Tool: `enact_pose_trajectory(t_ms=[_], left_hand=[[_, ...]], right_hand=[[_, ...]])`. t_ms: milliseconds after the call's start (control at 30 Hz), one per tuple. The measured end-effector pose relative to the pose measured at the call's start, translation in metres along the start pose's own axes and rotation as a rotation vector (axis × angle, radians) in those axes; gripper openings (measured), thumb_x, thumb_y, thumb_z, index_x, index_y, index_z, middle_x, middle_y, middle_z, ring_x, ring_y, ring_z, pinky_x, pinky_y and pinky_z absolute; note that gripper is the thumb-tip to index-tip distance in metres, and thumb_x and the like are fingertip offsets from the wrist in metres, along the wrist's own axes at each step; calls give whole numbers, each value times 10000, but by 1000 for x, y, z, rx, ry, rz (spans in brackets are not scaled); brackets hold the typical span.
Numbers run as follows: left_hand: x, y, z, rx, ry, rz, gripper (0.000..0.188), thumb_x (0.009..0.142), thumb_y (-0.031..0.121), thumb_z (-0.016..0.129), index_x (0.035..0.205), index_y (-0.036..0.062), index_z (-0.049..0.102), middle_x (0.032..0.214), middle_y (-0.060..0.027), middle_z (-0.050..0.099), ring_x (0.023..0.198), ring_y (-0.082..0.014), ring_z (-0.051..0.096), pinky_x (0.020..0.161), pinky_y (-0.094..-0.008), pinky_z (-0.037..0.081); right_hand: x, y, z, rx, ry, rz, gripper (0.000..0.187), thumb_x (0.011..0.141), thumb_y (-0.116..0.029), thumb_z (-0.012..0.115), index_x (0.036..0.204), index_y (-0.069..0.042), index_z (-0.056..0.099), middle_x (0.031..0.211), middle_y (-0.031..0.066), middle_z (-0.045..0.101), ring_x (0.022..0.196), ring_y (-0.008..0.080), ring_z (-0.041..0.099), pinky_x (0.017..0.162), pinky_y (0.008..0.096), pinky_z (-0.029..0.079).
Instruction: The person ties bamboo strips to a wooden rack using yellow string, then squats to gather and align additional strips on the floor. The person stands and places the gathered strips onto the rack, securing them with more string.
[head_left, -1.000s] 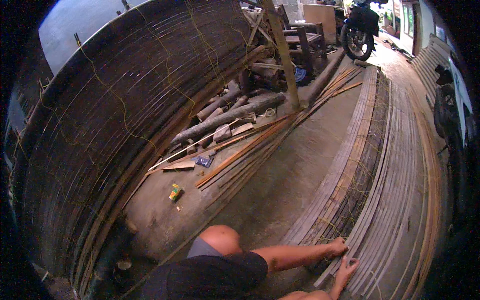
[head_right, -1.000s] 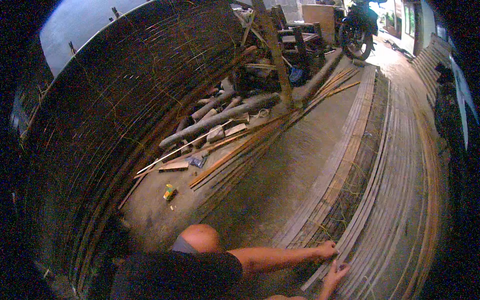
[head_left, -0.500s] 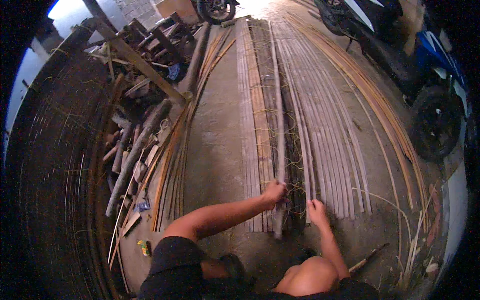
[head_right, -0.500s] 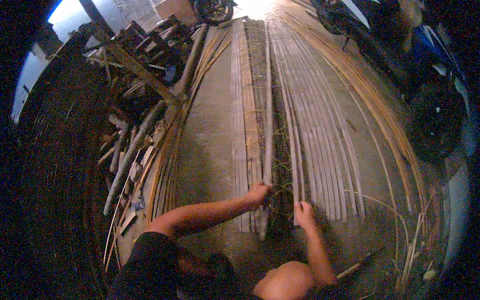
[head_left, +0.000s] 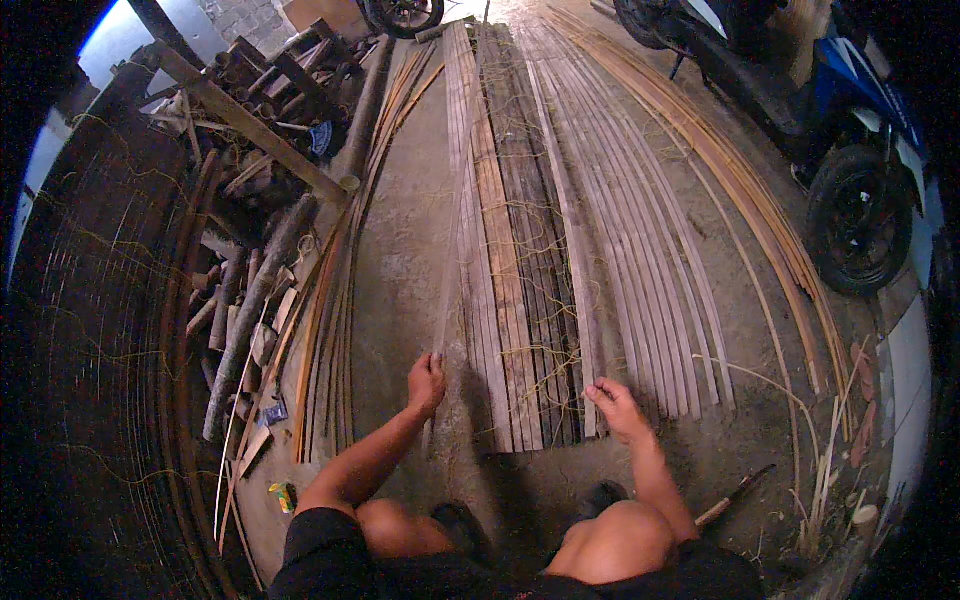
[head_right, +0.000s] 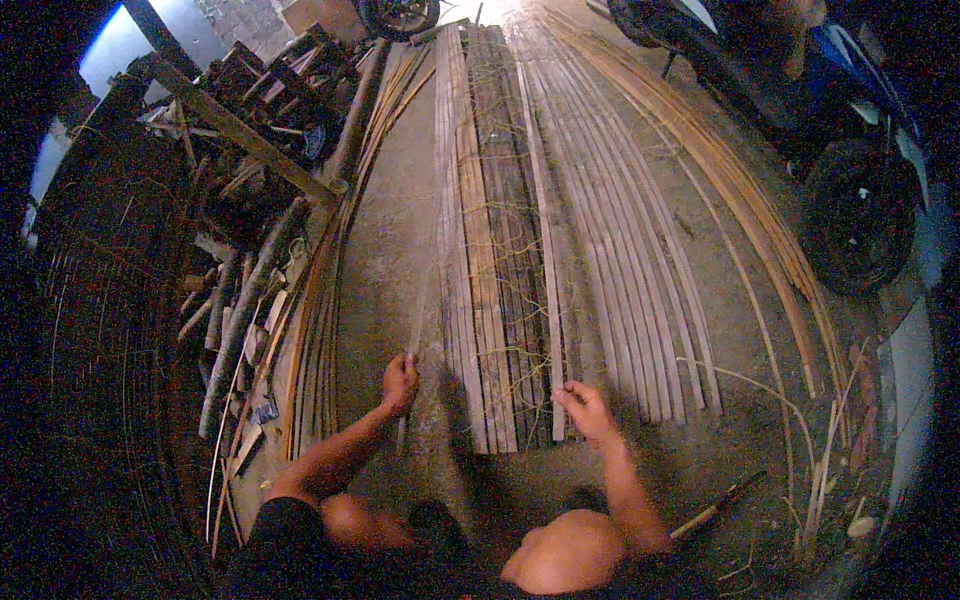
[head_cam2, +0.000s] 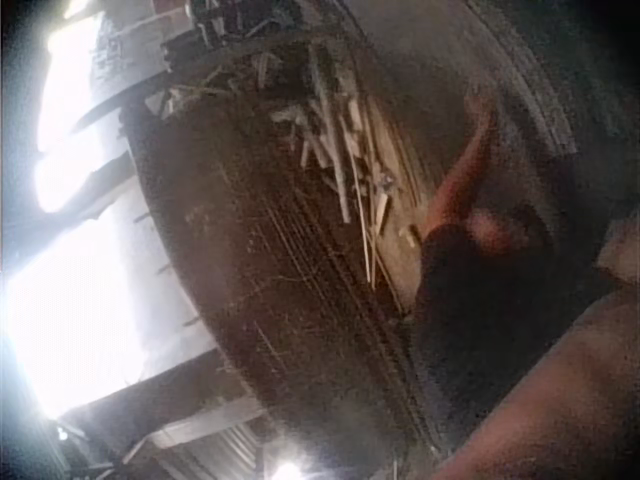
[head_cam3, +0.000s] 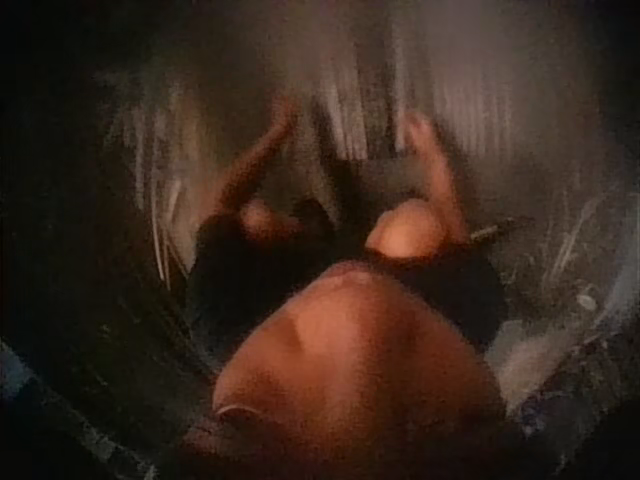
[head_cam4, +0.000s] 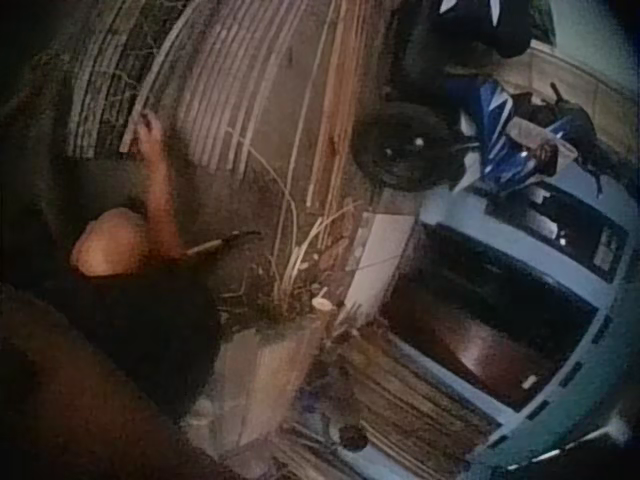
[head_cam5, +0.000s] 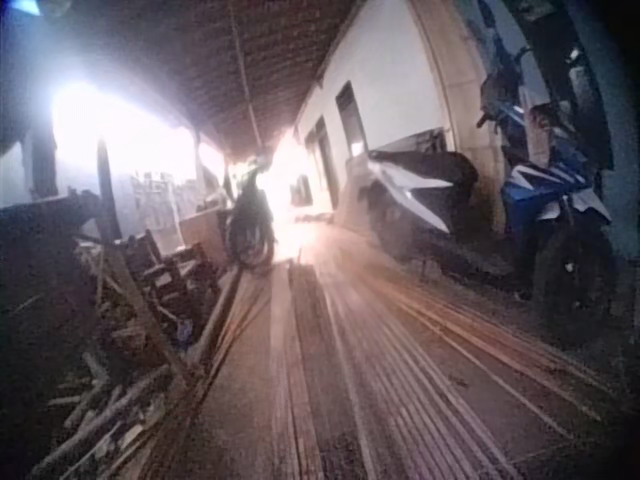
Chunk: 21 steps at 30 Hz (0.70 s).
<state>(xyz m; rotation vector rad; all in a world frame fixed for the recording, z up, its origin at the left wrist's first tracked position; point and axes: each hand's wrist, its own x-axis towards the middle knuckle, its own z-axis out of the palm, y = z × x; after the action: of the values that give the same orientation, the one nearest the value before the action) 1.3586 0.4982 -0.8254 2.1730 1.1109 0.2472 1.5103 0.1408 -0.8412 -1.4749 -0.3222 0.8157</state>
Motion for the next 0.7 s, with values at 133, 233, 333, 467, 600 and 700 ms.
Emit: enact_pose_trajectory(t_ms=[133, 233, 333, 467, 600, 700], left_hand=[[-12, -9, -4, 94, -44, -29, 369, 985, 313, 453, 1029, -5, 635, 890, -242, 644, 859, -389, 619, 787, -443, 465], [1, -33, 0, 43, -197, -177, 385, 981, 328, 462, 1099, -3, 618, 911, -253, 645, 852, -409, 616, 784, -454, 470], [20, -101, 20, 406, 41, 57, 417, 979, 338, 469, 1208, 7, 578, 944, -247, 653, 818, -399, 619, 763, -437, 485], [15, 42, 35, 122, -113, 302, 539, 954, 407, 541, 1289, -16, 527, 1038, -232, 651, 862, -287, 628, 796, -364, 493], [0, 159, 64, -453, -632, 88, 528, 940, 434, 585, 1211, -18, 555, 935, -114, 633, 808, -198, 582, 713, -353, 488], [2, 188, 102, -580, -605, -46, 418, 942, 349, 587, 1114, -32, 582, 870, -111, 627, 739, -181, 567, 668, -354, 469]], right_hand=[[-12, -38, 6, -42, 30, 119, 377, 910, -339, 665, 1046, 13, 653, 964, 85, 611, 978, 176, 559, 877, 317, 437], [-12, -39, 5, -179, 30, 73, 383, 891, -356, 683, 1009, 8, 670, 962, 114, 612, 965, 197, 559, 889, 334, 431], [-9, -51, 20, -377, 11, -109, 369, 873, -356, 700, 947, 5, 686, 926, 118, 613, 923, 205, 556, 866, 342, 431], [-9, -48, 18, -411, 30, -87, 356, 850, -350, 726, 882, 3, 696, 885, 108, 612, 881, 205, 541, 835, 341, 427], [-5, -50, 47, -332, 67, -244, 377, 813, -381, 758, 898, -18, 703, 865, 169, 635, 920, 286, 589, 888, 379, 444], [-5, -44, 50, -382, 144, -264, 361, 846, -348, 729, 943, -3, 689, 934, 181, 644, 974, 312, 603, 920, 398, 448]])
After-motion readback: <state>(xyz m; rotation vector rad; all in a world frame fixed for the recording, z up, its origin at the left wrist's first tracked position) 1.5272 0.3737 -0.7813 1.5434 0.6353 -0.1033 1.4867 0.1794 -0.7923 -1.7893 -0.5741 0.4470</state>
